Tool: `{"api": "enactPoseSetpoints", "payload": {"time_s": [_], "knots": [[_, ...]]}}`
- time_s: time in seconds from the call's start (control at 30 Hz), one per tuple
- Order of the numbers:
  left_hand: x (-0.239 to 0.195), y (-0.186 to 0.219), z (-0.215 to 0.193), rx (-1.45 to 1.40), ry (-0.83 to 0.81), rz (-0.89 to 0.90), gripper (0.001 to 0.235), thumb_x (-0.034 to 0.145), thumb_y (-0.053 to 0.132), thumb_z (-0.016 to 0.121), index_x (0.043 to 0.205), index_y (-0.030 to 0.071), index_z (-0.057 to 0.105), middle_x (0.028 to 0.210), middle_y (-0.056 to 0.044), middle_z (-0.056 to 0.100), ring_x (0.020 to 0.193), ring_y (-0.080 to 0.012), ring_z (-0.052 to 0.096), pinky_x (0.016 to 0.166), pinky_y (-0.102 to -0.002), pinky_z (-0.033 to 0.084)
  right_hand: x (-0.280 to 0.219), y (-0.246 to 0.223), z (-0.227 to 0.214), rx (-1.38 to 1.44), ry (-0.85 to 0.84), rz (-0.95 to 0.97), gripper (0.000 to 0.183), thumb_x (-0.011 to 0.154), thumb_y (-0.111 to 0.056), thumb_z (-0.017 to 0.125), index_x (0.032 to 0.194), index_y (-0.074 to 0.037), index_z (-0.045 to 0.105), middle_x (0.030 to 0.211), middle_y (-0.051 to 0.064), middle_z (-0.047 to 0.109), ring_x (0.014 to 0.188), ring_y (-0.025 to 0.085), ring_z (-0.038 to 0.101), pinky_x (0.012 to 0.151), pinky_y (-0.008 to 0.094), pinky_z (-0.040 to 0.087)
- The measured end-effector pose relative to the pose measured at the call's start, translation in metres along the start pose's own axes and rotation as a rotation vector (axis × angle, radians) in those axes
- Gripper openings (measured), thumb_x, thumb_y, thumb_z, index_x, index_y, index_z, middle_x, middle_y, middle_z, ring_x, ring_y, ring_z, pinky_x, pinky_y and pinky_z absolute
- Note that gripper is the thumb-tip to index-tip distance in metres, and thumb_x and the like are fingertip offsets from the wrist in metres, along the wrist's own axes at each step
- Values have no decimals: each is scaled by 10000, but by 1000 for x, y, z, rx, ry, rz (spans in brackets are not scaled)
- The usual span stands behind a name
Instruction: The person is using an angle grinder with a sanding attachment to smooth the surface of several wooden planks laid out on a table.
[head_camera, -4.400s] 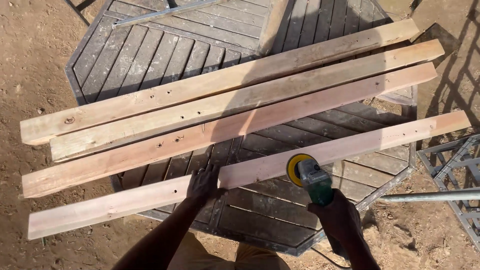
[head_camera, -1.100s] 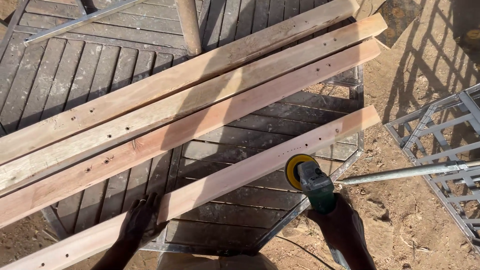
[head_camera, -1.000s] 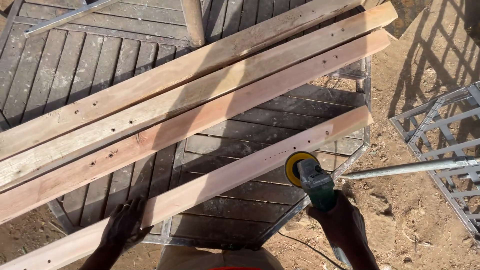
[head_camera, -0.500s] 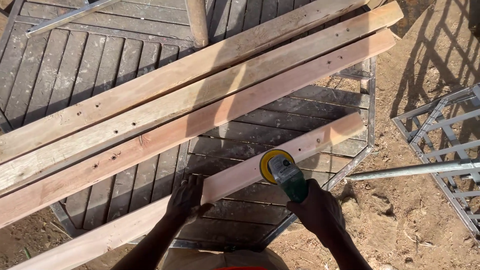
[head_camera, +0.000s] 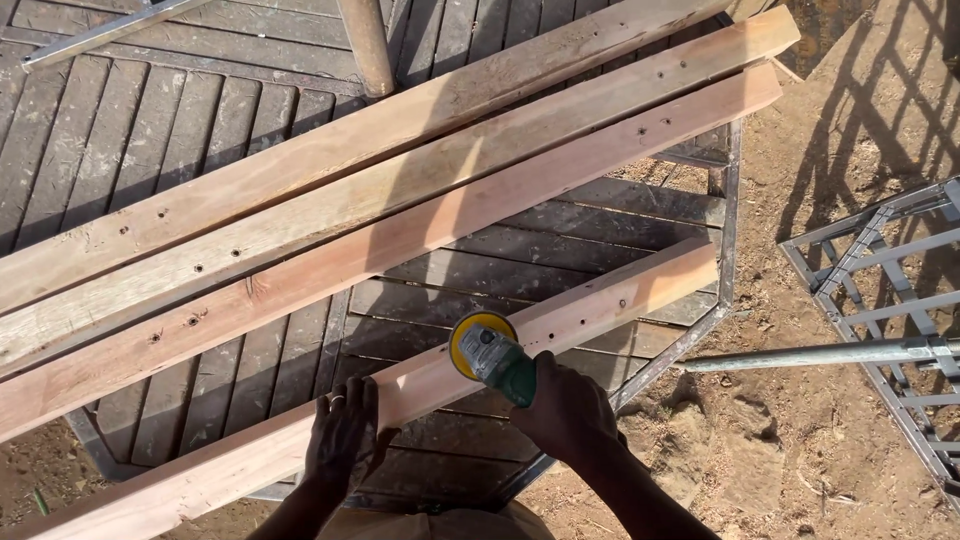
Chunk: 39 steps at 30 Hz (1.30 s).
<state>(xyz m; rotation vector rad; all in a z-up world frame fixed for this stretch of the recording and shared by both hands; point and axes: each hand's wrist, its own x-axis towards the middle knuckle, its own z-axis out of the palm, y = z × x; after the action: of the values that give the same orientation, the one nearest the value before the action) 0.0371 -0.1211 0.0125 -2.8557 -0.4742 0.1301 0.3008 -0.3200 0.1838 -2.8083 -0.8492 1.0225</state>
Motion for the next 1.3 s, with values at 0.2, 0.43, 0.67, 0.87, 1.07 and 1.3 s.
{"api": "enactPoseSetpoints", "payload": {"time_s": [0.2, 0.43, 0.67, 0.87, 1.07, 1.3], "knots": [[6, -1, -19, -47, 13, -48, 891, 821, 731, 549, 1387, 44, 495, 1275, -124, 558, 1109, -300, 575, 953, -427, 473, 10, 27, -12, -7, -9, -7, 542, 695, -437, 787, 1081, -149, 538, 906, 80, 725, 799, 334, 741, 627, 482, 568], [-1, 6, -8, 10, 5, -76, 936, 858, 767, 447, 1465, 55, 465, 1417, -155, 544, 1245, -339, 575, 1075, -478, 464, 35, 108, -43, -34, 49, 89, 660, 700, -473, 796, 1233, -170, 550, 1035, 120, 770, 893, 347, 769, 704, 472, 623], [3, 4, -16, -42, 20, -69, 890, 810, 726, 529, 1381, 44, 501, 1281, -133, 576, 1086, -311, 600, 945, -431, 494, 53, 187, -119, -36, 83, 409, 645, 707, -485, 816, 1248, -169, 665, 1168, 165, 770, 1061, 410, 736, 867, 503, 578], [4, 3, -22, -111, 27, -70, 855, 824, 685, 568, 1388, 46, 496, 1296, -147, 582, 1129, -322, 596, 991, -453, 490, 71, 252, -157, -46, 157, 561, 686, 697, -515, 804, 1291, -181, 731, 1242, 198, 767, 1133, 459, 714, 888, 513, 570], [6, 4, -36, -158, 51, -70, 818, 849, 690, 579, 1341, 39, 530, 1240, -142, 596, 1048, -316, 622, 933, -429, 510, 82, 292, -141, 11, 291, 642, 709, 702, -557, 816, 1217, -73, 759, 1143, 241, 783, 1048, 445, 727, 803, 505, 564], [21, -15, -22, -390, -96, -95, 797, 814, 580, 665, 1397, 72, 472, 1252, -128, 602, 1008, -341, 650, 903, -454, 505, 44, 252, -94, 246, 445, 672, 682, 745, -542, 813, 1202, -45, 718, 1095, 279, 763, 978, 505, 705, 731, 568, 535]]}}
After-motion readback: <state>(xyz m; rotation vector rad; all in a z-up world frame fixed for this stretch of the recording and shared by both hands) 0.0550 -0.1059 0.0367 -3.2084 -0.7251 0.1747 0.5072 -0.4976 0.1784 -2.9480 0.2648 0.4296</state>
